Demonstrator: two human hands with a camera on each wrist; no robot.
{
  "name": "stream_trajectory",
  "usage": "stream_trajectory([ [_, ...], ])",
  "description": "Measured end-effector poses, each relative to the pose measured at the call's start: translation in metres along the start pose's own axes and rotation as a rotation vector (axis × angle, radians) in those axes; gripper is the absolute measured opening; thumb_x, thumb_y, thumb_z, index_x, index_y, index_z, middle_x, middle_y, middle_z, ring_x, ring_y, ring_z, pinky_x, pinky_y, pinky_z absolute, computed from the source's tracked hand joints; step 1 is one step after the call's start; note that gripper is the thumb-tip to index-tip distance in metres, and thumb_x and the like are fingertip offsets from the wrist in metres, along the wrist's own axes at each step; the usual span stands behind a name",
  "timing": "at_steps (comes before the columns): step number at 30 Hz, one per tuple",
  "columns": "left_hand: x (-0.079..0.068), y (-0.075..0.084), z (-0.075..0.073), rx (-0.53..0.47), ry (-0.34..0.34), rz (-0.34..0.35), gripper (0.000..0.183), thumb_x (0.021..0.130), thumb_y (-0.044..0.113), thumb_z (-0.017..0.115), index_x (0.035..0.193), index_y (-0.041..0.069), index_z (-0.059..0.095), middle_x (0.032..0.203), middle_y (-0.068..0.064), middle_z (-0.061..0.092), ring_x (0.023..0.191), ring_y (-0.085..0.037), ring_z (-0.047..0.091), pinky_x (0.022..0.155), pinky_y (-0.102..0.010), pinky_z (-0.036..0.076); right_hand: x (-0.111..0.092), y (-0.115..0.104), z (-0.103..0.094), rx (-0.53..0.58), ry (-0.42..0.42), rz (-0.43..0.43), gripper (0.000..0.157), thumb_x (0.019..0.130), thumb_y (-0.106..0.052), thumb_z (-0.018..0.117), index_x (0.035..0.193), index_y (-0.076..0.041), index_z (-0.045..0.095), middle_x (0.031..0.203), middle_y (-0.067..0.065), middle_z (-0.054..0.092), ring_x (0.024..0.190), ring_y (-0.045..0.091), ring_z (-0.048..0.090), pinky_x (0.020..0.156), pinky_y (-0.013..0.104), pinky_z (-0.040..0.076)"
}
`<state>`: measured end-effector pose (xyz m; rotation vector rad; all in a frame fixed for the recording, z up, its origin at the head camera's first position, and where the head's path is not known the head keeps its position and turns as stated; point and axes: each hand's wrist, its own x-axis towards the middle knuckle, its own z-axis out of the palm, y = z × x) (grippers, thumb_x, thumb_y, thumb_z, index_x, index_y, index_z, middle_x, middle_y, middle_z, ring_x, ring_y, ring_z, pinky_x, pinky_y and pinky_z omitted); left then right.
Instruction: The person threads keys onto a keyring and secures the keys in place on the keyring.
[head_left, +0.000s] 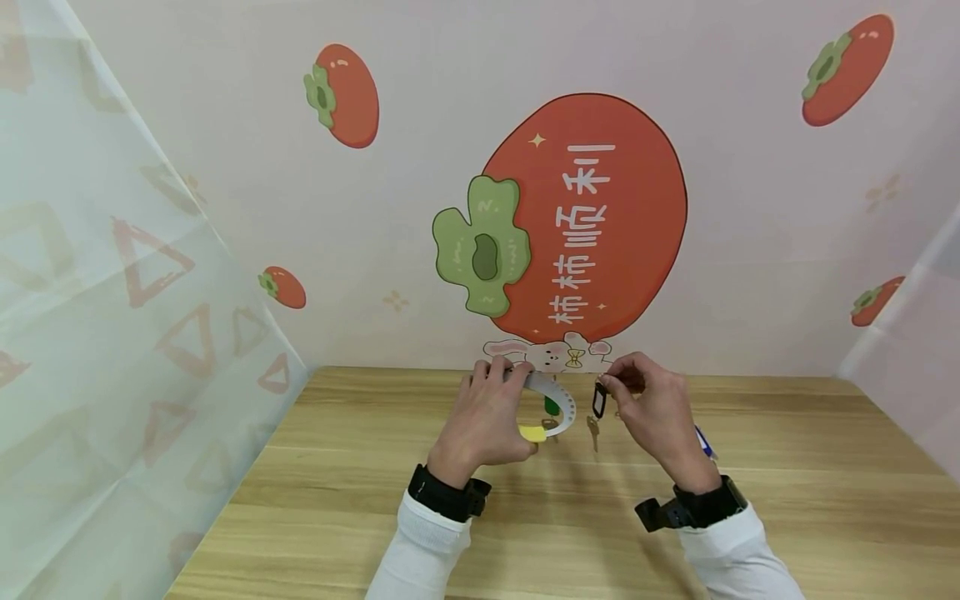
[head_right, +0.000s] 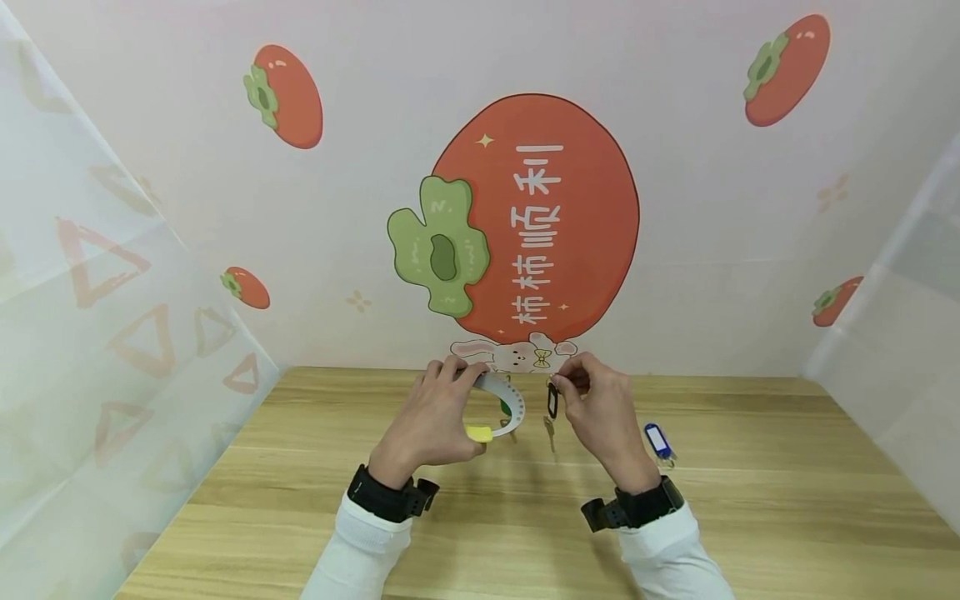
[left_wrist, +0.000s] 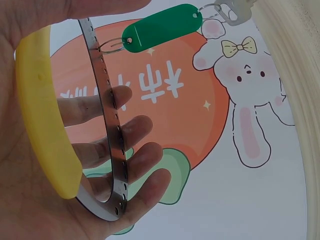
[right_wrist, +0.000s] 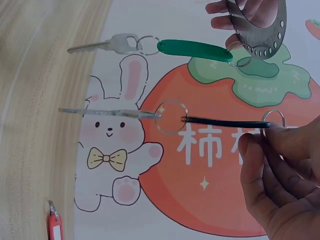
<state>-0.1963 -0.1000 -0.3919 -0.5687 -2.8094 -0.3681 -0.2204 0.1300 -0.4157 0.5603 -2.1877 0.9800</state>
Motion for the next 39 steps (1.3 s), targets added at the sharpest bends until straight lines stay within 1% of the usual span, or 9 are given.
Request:
stream_trajectory([
  [4, -0.0002, 0.0002, -0.0001, 0.003, 0.005, 0.003, 0.086, 0.062, 0.035, 0.088, 0.139, 0.013, 0.056, 0.127, -0.012, 0.053, 0.115, -0.035, 0.049, 0.090, -0.051, 0.046, 0.0004, -0.0005, 0.0001, 0.005, -0.012, -0.003, 0.017, 0.082, 0.011, 0.077, 0.089, 0.001, 0.066, 0.082, 0.011, 0.070, 0.071, 0.022, 0.069, 0.063, 0.037, 0.058],
  [11, -0.0005, 0.0004, 0.0002, 0.005, 0.003, 0.005, 0.085, 0.063, 0.034, 0.087, 0.139, 0.013, 0.056, 0.127, -0.012, 0.053, 0.115, -0.035, 0.049, 0.090, -0.051, 0.046, 0.0004, 0.0000, 0.0009, 0.015, -0.044, 0.019, 0.021, 0.080, 0.018, 0.074, 0.090, 0.002, 0.066, 0.084, 0.014, 0.071, 0.074, 0.025, 0.070, 0.066, 0.041, 0.059],
  [16, -0.0004, 0.0004, 0.0003, 0.007, 0.004, 0.004, 0.085, 0.062, 0.034, 0.087, 0.139, 0.013, 0.056, 0.127, -0.012, 0.053, 0.115, -0.035, 0.049, 0.090, -0.051, 0.046, 0.0005, 0.0004, 0.0016, 0.017, -0.037, 0.008, 0.020, 0.080, 0.018, 0.074, 0.089, 0.002, 0.066, 0.083, 0.015, 0.071, 0.074, 0.026, 0.070, 0.067, 0.044, 0.059],
  [21, -0.0006, 0.0006, -0.0003, 0.006, 0.008, 0.007, 0.086, 0.062, 0.034, 0.087, 0.139, 0.013, 0.056, 0.127, -0.012, 0.053, 0.113, -0.034, 0.049, 0.090, -0.051, 0.046, -0.0001, 0.0008, 0.0037, 0.014, -0.022, -0.020, 0.020, 0.079, 0.017, 0.076, 0.087, 0.001, 0.066, 0.081, 0.012, 0.070, 0.072, 0.023, 0.071, 0.065, 0.041, 0.059],
  [25, -0.0008, 0.0006, -0.0008, 0.009, 0.007, 0.008, 0.086, 0.062, 0.035, 0.087, 0.139, 0.013, 0.056, 0.127, -0.012, 0.053, 0.114, -0.034, 0.049, 0.090, -0.050, 0.046, -0.0008, 0.0002, 0.0056, 0.009, -0.028, -0.032, 0.019, 0.079, 0.014, 0.078, 0.087, 0.000, 0.067, 0.080, 0.011, 0.069, 0.070, 0.022, 0.070, 0.064, 0.039, 0.059],
  [32, -0.0007, 0.0010, -0.0014, 0.000, 0.008, 0.011, 0.087, 0.062, 0.033, 0.087, 0.140, 0.014, 0.055, 0.128, -0.011, 0.052, 0.113, -0.033, 0.048, 0.090, -0.050, 0.045, -0.0019, -0.0038, 0.0067, 0.022, -0.070, -0.017, 0.014, 0.082, 0.012, 0.077, 0.088, 0.002, 0.069, 0.080, 0.010, 0.070, 0.071, 0.020, 0.069, 0.065, 0.038, 0.059],
  [39, -0.0003, 0.0022, -0.0022, 0.001, 0.004, 0.015, 0.088, 0.061, 0.032, 0.088, 0.140, 0.015, 0.055, 0.129, -0.011, 0.051, 0.113, -0.032, 0.048, 0.090, -0.049, 0.045, -0.0020, -0.0059, 0.0096, 0.047, -0.100, -0.025, 0.014, 0.082, 0.011, 0.077, 0.088, 0.000, 0.070, 0.080, 0.007, 0.070, 0.070, 0.016, 0.069, 0.062, 0.032, 0.058],
])
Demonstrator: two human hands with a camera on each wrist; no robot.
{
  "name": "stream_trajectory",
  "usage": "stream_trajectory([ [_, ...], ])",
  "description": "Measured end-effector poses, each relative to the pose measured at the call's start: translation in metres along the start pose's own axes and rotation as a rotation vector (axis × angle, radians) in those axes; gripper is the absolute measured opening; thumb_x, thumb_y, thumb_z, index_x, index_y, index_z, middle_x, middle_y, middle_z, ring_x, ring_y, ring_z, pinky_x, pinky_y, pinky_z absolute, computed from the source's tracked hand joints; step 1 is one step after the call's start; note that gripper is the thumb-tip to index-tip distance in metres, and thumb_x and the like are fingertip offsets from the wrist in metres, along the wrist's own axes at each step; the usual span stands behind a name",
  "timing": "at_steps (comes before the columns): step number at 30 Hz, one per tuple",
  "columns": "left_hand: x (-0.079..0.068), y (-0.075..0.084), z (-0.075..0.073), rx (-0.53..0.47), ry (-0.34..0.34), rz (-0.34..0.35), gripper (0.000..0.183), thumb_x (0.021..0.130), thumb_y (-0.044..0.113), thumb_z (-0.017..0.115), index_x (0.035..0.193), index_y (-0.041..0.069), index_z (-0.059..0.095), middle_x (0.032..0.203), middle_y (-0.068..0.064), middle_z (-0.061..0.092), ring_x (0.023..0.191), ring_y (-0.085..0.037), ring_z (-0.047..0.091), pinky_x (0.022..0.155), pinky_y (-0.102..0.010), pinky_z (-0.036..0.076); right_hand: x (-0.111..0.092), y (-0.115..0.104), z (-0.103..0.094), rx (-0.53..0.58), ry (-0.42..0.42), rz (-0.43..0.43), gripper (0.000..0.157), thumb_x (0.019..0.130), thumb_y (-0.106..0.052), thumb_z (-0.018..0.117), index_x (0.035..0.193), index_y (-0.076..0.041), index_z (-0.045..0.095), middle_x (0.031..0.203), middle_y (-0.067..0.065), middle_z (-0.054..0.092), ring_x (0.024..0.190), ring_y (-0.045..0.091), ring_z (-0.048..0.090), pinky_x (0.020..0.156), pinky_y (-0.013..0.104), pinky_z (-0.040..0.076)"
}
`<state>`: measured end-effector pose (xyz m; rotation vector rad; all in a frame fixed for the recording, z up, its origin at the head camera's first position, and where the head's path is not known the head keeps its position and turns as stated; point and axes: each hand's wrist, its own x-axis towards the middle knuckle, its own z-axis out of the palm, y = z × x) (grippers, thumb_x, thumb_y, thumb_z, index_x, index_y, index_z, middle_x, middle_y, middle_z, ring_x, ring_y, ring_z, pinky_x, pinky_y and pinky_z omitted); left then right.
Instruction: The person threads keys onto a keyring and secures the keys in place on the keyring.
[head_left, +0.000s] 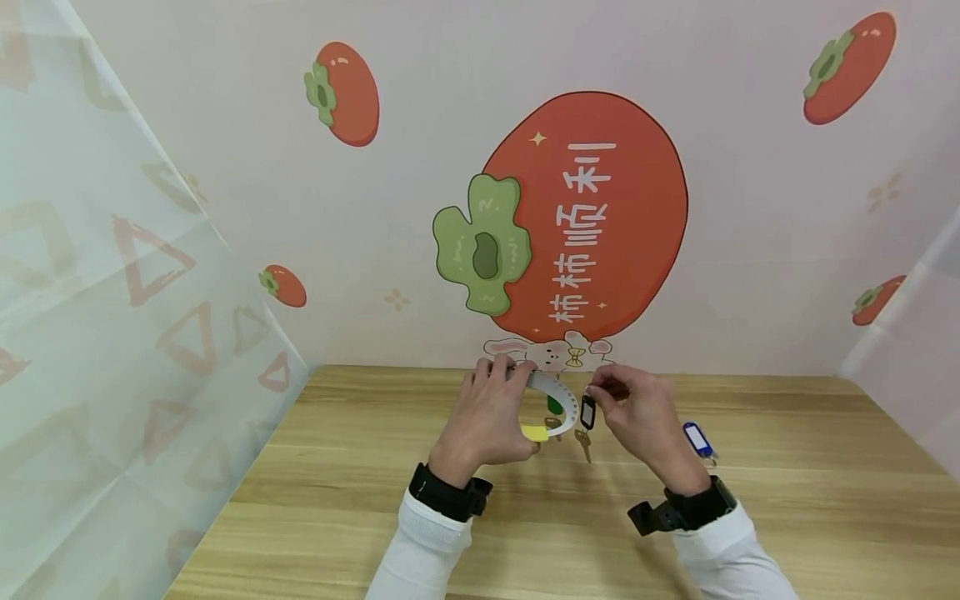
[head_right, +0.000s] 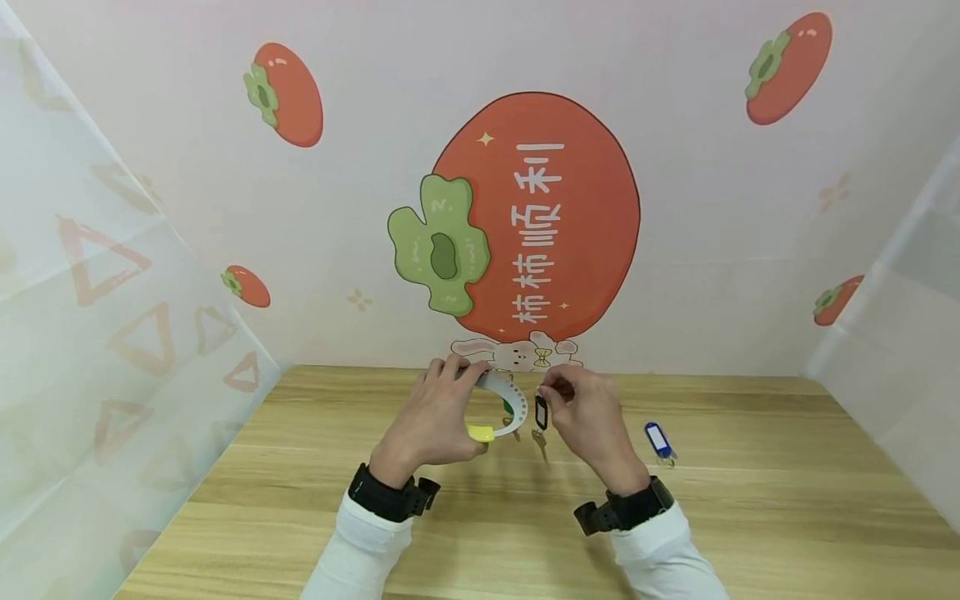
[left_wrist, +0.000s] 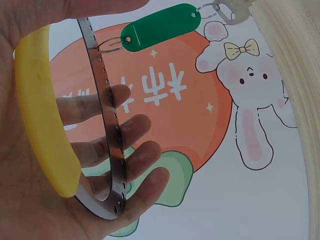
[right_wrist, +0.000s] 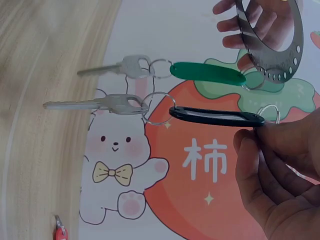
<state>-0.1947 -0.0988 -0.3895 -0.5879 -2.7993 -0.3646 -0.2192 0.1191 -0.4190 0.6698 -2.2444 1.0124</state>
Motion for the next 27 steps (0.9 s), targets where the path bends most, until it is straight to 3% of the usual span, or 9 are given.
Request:
stream_trajectory([
  [8, 0.0002, 0.0001, 0.0008, 0.006, -0.004, 0.005, 0.088, 0.062, 0.034, 0.089, 0.140, 0.015, 0.054, 0.129, -0.010, 0.051, 0.114, -0.032, 0.048, 0.091, -0.049, 0.045, -0.0010, -0.0010, 0.0001, 0.000, -0.052, 0.055, 0.011, 0.084, 0.005, 0.078, 0.086, -0.003, 0.070, 0.079, 0.005, 0.070, 0.068, 0.013, 0.066, 0.060, 0.028, 0.056],
  [27, 0.0008, 0.0005, 0.0007, 0.009, -0.006, 0.003, 0.090, 0.061, 0.035, 0.089, 0.141, 0.016, 0.054, 0.130, -0.010, 0.051, 0.115, -0.033, 0.048, 0.092, -0.050, 0.045, -0.0001, -0.0031, -0.0016, 0.002, -0.036, 0.084, 0.010, 0.083, 0.003, 0.080, 0.085, -0.004, 0.072, 0.078, 0.005, 0.071, 0.066, 0.012, 0.066, 0.060, 0.028, 0.056],
])
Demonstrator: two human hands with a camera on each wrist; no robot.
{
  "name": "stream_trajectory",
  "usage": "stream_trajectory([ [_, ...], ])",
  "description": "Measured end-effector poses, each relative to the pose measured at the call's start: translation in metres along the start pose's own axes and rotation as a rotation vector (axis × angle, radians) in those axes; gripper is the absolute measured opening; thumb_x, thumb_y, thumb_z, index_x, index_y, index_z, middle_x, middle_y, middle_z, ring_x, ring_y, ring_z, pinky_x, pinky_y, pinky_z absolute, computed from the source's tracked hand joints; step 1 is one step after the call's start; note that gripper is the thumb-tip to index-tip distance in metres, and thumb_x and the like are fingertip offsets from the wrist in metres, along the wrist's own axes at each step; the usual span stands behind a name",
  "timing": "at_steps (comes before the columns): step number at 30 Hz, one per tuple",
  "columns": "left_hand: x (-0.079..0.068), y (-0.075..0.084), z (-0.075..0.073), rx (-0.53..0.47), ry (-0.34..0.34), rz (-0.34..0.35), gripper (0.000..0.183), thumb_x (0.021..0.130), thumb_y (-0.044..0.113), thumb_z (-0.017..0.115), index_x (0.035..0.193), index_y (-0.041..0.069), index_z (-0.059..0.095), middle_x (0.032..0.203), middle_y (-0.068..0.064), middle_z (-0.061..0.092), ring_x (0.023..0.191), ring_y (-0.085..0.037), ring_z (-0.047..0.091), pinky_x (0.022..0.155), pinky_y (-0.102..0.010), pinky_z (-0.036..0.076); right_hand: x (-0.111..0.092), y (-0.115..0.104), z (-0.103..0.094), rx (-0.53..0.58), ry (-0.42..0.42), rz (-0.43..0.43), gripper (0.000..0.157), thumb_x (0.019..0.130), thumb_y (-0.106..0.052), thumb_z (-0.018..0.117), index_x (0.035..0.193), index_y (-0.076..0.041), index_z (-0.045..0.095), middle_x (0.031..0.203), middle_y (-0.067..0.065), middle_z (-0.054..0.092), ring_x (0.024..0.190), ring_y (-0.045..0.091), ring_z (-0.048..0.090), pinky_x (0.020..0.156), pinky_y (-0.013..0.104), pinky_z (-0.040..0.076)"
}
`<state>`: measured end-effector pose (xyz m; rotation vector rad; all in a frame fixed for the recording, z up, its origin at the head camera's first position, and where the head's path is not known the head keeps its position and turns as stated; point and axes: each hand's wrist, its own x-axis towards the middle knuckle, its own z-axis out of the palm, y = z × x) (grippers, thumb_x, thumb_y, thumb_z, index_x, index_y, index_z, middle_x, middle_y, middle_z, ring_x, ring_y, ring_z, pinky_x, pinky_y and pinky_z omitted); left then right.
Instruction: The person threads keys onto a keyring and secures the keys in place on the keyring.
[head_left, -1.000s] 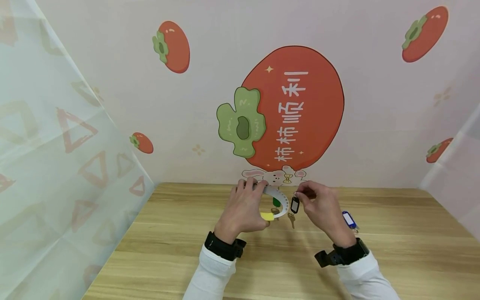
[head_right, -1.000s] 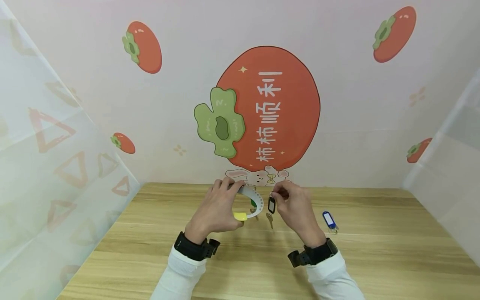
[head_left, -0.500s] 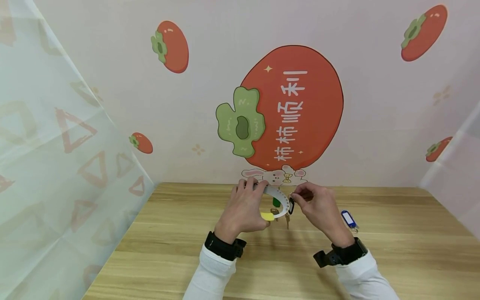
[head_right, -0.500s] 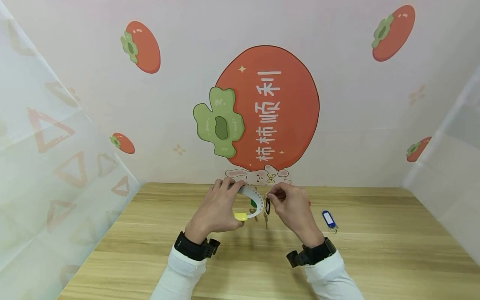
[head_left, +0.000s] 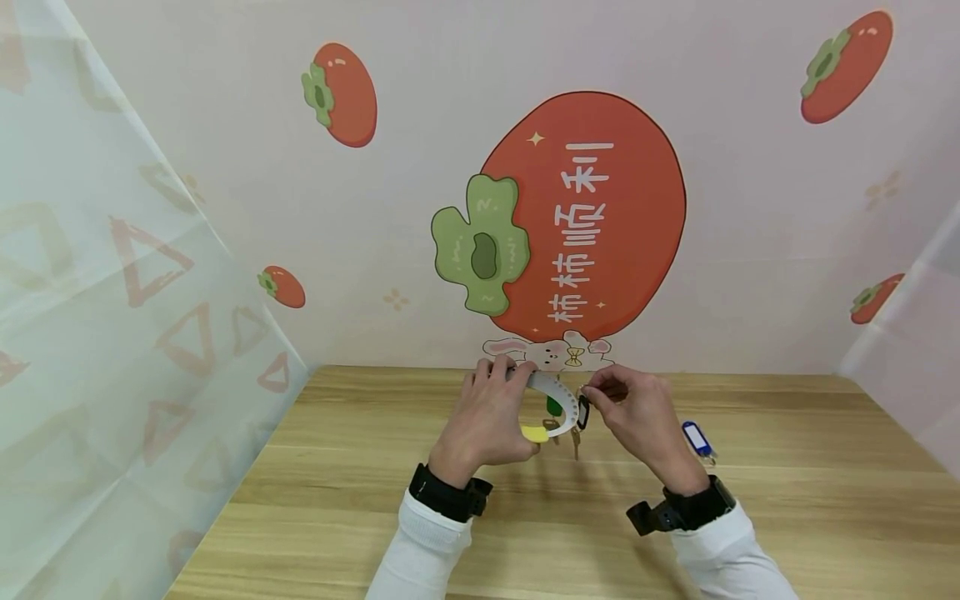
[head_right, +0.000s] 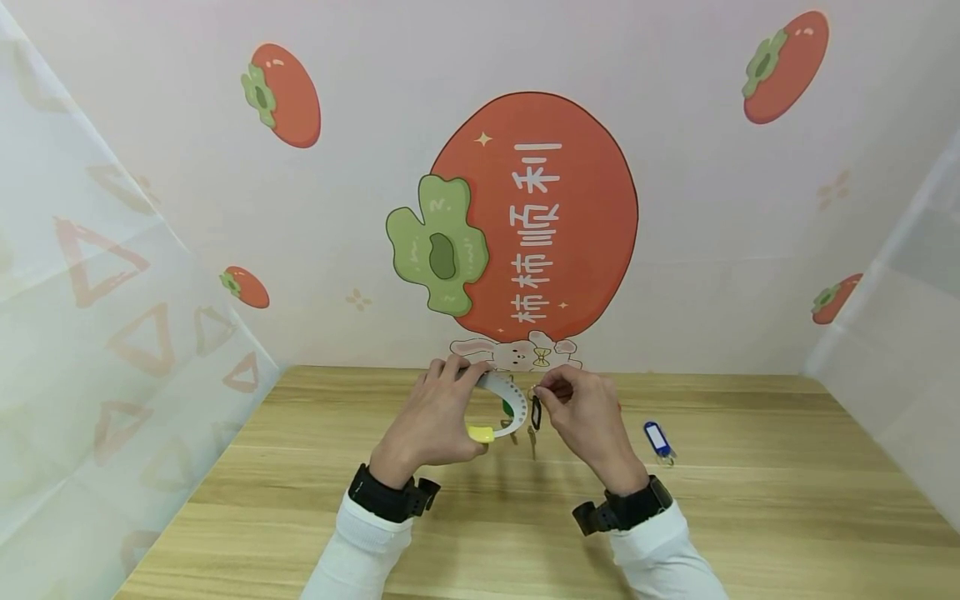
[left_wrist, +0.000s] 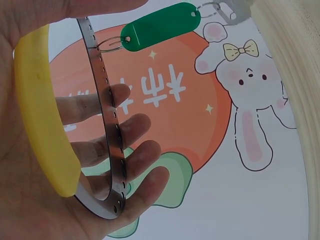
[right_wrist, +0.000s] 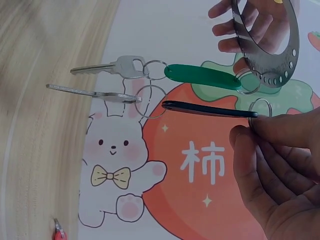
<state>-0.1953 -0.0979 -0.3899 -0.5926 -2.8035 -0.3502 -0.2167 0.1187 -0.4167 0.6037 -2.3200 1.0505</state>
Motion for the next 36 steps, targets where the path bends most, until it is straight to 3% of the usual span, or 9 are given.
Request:
stream_trajectory([
  [11, -0.0003, 0.0020, 0.0005, -0.004, -0.008, 0.004, 0.090, 0.061, 0.033, 0.089, 0.142, 0.016, 0.054, 0.132, -0.010, 0.051, 0.116, -0.032, 0.049, 0.094, -0.051, 0.045, -0.0010, -0.0009, 0.0011, 0.026, -0.035, -0.018, 0.008, 0.085, 0.005, 0.077, 0.086, -0.002, 0.072, 0.076, 0.003, 0.068, 0.065, 0.010, 0.063, 0.058, 0.025, 0.054],
  [24, 0.0015, 0.0013, 0.0043, 0.005, 0.003, 0.025, 0.090, 0.060, 0.033, 0.091, 0.141, 0.015, 0.055, 0.134, -0.011, 0.051, 0.115, -0.032, 0.049, 0.094, -0.051, 0.046, -0.0003, -0.0040, 0.0012, 0.043, -0.105, 0.025, 0.009, 0.089, 0.001, 0.075, 0.086, -0.004, 0.068, 0.074, 0.001, 0.063, 0.064, 0.010, 0.058, 0.056, 0.025, 0.049],
  [36, 0.0024, 0.0031, 0.0044, 0.034, -0.006, 0.019, 0.093, 0.058, 0.029, 0.094, 0.142, 0.017, 0.054, 0.139, -0.011, 0.050, 0.119, -0.033, 0.047, 0.096, -0.052, 0.045, -0.0006, -0.0067, 0.0015, 0.044, -0.114, 0.047, 0.009, 0.089, 0.001, 0.075, 0.085, -0.004, 0.069, 0.074, 0.002, 0.063, 0.064, 0.011, 0.058, 0.057, 0.025, 0.050],
])
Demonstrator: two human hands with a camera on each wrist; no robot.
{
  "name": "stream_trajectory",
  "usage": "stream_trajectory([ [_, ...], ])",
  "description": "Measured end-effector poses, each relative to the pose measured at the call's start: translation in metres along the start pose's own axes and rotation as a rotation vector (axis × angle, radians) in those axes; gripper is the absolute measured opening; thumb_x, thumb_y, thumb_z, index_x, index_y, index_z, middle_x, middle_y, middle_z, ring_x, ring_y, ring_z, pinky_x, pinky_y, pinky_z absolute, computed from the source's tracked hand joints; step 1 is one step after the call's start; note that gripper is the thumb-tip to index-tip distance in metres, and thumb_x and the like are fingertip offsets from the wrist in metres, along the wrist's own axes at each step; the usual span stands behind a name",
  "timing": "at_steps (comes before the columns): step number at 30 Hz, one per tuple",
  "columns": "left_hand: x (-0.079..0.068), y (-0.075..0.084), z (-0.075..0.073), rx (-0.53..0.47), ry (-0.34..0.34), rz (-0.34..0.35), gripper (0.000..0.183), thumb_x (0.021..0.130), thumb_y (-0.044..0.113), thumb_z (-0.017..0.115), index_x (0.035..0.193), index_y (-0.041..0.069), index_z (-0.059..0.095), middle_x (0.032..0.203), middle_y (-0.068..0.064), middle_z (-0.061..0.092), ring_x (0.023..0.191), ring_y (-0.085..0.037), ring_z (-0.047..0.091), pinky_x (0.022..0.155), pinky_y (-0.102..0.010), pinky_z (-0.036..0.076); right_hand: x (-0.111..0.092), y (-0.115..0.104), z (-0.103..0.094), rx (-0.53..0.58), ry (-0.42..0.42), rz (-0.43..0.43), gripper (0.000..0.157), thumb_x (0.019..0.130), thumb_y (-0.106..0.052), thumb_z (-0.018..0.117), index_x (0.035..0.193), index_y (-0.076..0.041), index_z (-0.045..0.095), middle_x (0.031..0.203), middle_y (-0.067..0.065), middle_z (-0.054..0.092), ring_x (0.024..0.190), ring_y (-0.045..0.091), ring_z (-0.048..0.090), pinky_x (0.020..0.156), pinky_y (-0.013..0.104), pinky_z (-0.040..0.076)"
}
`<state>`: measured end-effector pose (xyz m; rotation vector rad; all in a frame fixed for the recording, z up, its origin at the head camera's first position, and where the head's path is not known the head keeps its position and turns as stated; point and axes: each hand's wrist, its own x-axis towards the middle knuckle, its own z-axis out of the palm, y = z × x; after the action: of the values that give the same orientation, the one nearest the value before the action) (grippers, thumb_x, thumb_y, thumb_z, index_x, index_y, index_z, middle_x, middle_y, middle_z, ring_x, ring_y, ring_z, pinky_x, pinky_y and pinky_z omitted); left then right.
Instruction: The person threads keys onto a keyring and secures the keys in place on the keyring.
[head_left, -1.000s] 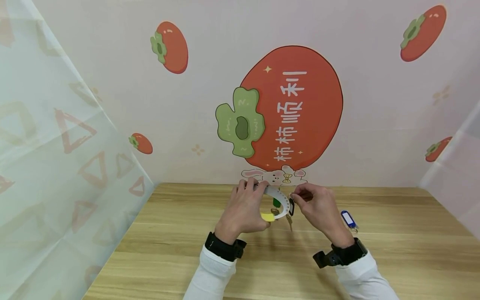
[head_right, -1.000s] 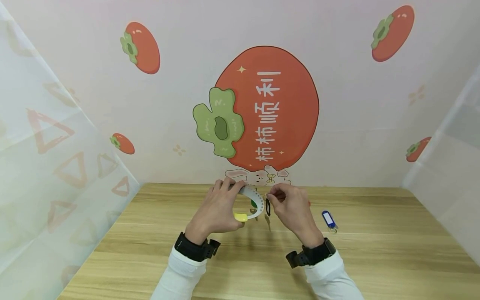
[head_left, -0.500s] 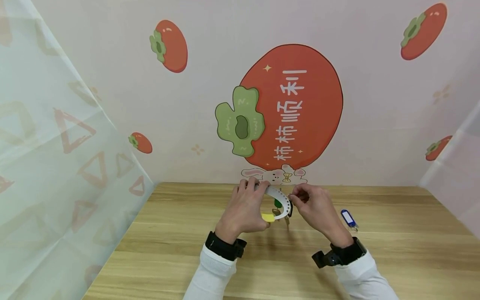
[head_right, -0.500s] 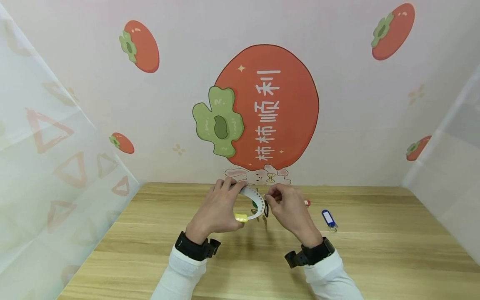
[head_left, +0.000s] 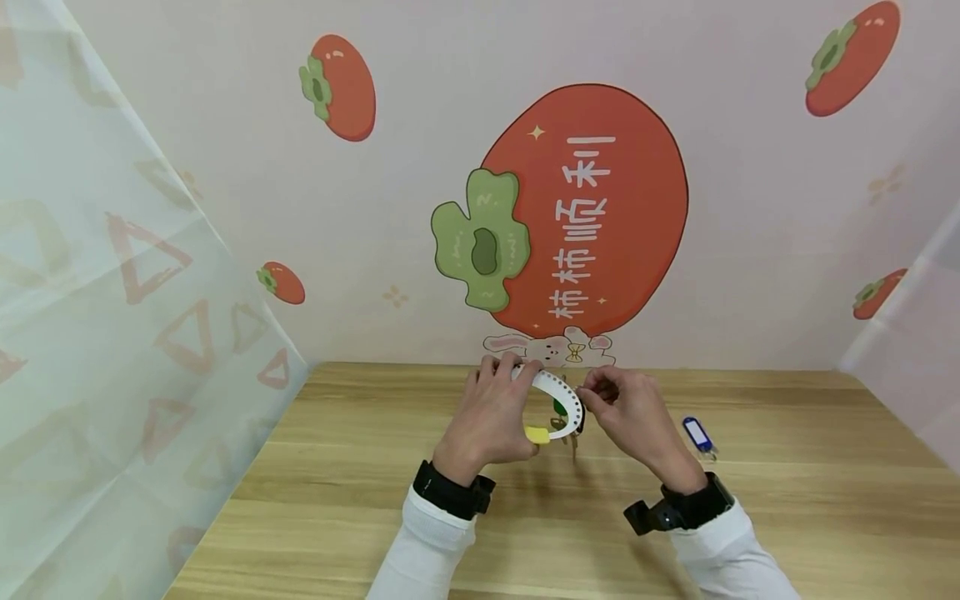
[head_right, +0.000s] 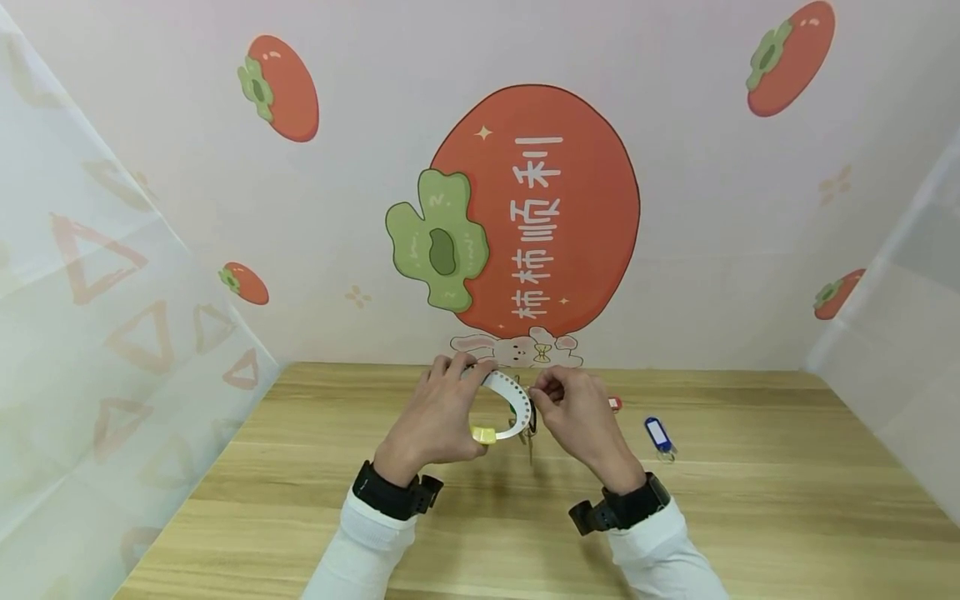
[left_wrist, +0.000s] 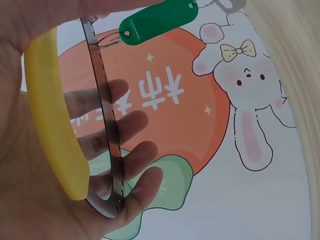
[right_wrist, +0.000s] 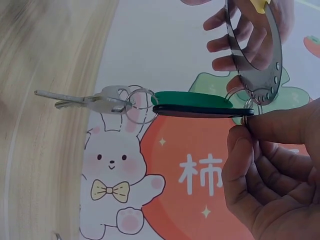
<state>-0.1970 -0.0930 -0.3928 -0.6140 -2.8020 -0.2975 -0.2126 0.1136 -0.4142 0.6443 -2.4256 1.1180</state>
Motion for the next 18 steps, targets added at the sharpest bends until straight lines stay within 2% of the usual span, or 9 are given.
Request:
stream_trajectory([
  [7, 0.0009, 0.0000, -0.0004, 0.029, 0.010, -0.002, 0.097, 0.056, 0.029, 0.096, 0.142, 0.019, 0.054, 0.140, -0.011, 0.050, 0.123, -0.035, 0.046, 0.098, -0.054, 0.043, 0.0000, -0.0006, 0.0010, 0.014, -0.009, 0.025, 0.010, 0.089, 0.001, 0.075, 0.083, -0.005, 0.069, 0.073, 0.002, 0.062, 0.063, 0.012, 0.057, 0.056, 0.025, 0.050],
  [18, 0.0008, 0.0012, 0.0000, 0.052, 0.035, 0.013, 0.095, 0.054, 0.027, 0.095, 0.140, 0.020, 0.055, 0.140, -0.011, 0.050, 0.122, -0.035, 0.046, 0.094, -0.053, 0.044, 0.0001, 0.0011, 0.0011, 0.057, -0.039, 0.083, 0.010, 0.089, 0.000, 0.074, 0.083, -0.005, 0.070, 0.072, 0.003, 0.064, 0.061, 0.013, 0.058, 0.054, 0.025, 0.049],
])
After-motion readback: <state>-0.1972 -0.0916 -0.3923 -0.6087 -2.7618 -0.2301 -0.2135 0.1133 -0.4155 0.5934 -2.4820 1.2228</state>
